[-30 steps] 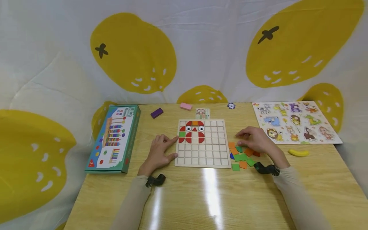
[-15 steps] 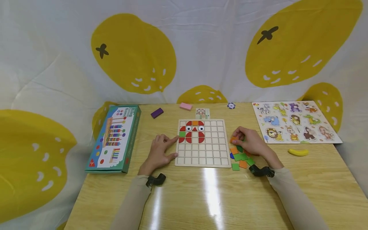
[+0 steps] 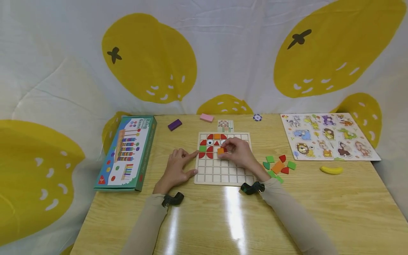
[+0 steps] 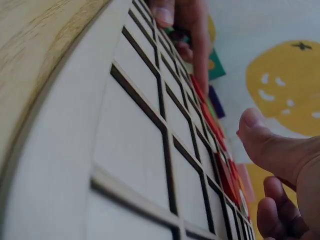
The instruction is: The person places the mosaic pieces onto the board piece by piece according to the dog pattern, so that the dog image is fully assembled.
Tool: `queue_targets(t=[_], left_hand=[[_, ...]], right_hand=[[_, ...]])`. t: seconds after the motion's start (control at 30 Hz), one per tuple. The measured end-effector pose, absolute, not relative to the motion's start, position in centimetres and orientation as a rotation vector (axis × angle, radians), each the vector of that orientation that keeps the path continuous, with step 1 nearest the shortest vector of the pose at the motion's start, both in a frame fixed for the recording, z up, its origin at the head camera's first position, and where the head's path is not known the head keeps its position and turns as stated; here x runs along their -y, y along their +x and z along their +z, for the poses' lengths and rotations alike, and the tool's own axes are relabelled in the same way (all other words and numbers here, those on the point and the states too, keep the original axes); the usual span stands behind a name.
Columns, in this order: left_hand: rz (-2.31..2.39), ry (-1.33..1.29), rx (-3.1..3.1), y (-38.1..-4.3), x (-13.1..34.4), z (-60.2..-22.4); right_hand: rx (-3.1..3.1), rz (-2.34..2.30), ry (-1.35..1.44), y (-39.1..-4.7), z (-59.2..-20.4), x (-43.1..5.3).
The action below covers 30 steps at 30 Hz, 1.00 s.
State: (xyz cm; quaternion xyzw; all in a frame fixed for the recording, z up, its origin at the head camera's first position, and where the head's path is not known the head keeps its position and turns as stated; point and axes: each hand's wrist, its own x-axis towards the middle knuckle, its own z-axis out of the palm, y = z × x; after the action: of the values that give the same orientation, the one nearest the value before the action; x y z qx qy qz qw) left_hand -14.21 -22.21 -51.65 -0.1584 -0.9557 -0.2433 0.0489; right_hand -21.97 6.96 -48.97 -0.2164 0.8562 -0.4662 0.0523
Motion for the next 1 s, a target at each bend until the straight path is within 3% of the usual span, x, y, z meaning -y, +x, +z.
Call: queue_targets(t=[0.63,1.0], left_hand=[[-0.721,-0.494,2.910,-14.2,22.1,-51.7],[-0.693,-0.494,2.919,-14.1,22.3,-51.7]], right_hand=[[-2.714,-1.258,-0.737,-21.5,-49.3,-5.7],[-2.755,-0.889,-0.697,-22.0,-46.1,-19.2]])
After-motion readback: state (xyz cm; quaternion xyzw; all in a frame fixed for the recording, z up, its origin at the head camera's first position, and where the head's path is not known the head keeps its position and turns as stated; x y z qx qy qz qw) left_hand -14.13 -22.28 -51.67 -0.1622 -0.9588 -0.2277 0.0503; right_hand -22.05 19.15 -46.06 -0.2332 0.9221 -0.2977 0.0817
